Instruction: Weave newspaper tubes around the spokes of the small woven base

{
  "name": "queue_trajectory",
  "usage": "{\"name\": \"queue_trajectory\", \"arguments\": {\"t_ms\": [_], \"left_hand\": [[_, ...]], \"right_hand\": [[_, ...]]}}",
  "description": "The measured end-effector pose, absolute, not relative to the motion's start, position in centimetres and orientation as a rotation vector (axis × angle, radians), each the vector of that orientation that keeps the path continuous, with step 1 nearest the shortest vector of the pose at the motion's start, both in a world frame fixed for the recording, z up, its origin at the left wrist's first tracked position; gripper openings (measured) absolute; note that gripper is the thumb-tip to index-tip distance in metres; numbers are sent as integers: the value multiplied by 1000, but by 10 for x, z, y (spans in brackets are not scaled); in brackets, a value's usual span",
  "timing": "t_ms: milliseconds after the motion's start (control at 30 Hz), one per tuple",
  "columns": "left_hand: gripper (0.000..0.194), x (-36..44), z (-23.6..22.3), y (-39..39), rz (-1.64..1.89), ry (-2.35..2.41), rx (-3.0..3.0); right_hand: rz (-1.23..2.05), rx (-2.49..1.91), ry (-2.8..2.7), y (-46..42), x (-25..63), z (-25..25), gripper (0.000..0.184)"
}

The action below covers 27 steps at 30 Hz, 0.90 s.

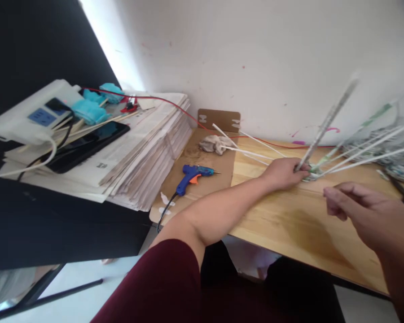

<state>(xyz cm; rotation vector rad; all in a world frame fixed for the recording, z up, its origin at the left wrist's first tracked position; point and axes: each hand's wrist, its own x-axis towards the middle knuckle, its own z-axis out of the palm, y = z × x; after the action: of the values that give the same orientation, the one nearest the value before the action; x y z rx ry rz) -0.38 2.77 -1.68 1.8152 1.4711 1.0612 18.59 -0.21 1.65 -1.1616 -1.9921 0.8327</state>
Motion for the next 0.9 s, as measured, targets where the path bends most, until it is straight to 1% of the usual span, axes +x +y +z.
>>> {"name": "queue_trajectory", "arguments": {"t_ms": [100, 167, 233, 267, 333, 367, 467, 533, 633, 733, 800, 833, 900], "left_hand": [[19, -4, -18, 28, 1045, 1463, 1807], [16, -2, -18, 26, 1068, 1487, 1783], [14, -1, -18, 23, 1064, 1511, 1815], [13, -1, -17, 22, 1049, 1516, 1843], [13, -1, -17, 21, 1014, 1496, 1902], [13, -2, -17, 21, 1005, 1485, 1921], [16, -4, -19, 24, 973, 1460, 1948], [19, -4, -20, 27, 943, 1451, 1963], [20, -3, -21, 28, 938, 1420, 1990], [15, -2, -20, 23, 1010, 1357, 1944], [11, -1, -18, 18, 1067, 1329, 1867], [10, -1, -17, 16, 1076, 1314, 1852], [8, -2, -15, 15, 1092, 1292, 1792]], "right_hand": [[860, -735, -2371, -43, 132, 48, 23], [976, -455, -2572, -65, 80, 66, 22], [1079, -339, -2696, -80, 25, 75, 27], [1075, -311, -2788, -85, -2, 76, 29], [993, -353, -2959, -93, -46, 72, 37], [926, -381, -3027, -96, -64, 68, 44], [846, -472, -3207, -103, -95, 54, 57], [882, -563, -3173, -107, -100, 47, 57], [981, -695, -2919, -109, -90, 43, 45], [1322, -763, -2504, -110, -66, 55, 31], [1595, -668, -2212, -112, -42, 72, 24], [1687, -590, -2083, -114, -28, 81, 22], [1771, -484, -1865, -120, 6, 95, 25]]}}
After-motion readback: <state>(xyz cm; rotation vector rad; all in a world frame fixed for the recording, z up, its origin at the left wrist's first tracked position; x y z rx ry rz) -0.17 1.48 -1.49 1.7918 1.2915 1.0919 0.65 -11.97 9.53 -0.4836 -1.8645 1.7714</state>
